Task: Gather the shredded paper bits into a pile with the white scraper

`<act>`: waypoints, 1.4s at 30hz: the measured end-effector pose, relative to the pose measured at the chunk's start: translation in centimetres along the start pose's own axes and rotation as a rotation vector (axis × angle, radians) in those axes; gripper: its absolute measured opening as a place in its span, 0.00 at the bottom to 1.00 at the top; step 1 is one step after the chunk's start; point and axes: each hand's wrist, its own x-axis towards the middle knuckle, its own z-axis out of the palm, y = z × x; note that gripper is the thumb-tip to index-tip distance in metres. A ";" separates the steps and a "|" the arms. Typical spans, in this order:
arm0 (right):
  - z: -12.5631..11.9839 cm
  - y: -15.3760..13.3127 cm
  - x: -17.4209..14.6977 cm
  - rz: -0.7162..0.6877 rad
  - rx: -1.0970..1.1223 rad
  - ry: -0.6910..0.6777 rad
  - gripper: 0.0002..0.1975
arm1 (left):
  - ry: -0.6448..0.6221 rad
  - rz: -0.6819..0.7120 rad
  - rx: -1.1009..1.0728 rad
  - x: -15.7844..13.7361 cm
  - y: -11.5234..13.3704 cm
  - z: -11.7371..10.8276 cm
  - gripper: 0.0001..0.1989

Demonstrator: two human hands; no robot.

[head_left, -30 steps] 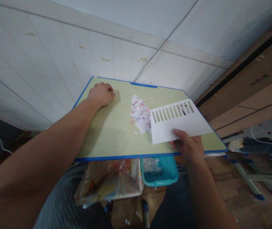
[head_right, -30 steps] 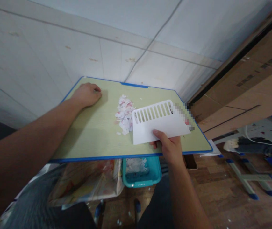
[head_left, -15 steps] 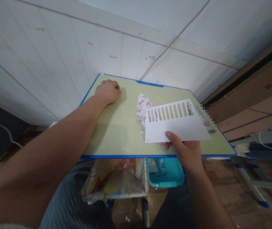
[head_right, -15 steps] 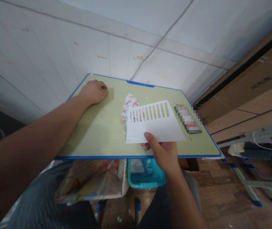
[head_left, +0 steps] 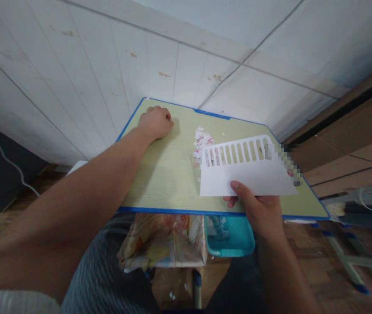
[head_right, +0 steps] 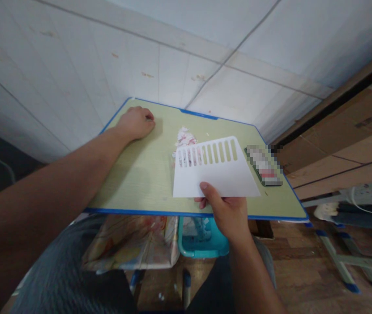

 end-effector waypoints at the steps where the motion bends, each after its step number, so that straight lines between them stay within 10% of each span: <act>1: 0.2 -0.1 0.1 -0.004 0.009 0.000 0.20 | 0.000 -0.001 0.000 0.0 0.0 0.0 0.20; 14: 0.8 0.2 0.1 0.054 0.086 -0.200 0.22 | -0.022 -0.016 0.033 0.1 0.2 0.1 0.22; 27: 1.2 2.2 1.8 0.092 0.168 0.243 0.19 | 0.000 -0.003 -0.006 0.0 0.0 0.2 0.21; 42: 1.9 1.2 0.8 -0.022 -0.090 -0.015 0.26 | 0.004 -0.004 -0.012 0.0 0.0 0.2 0.21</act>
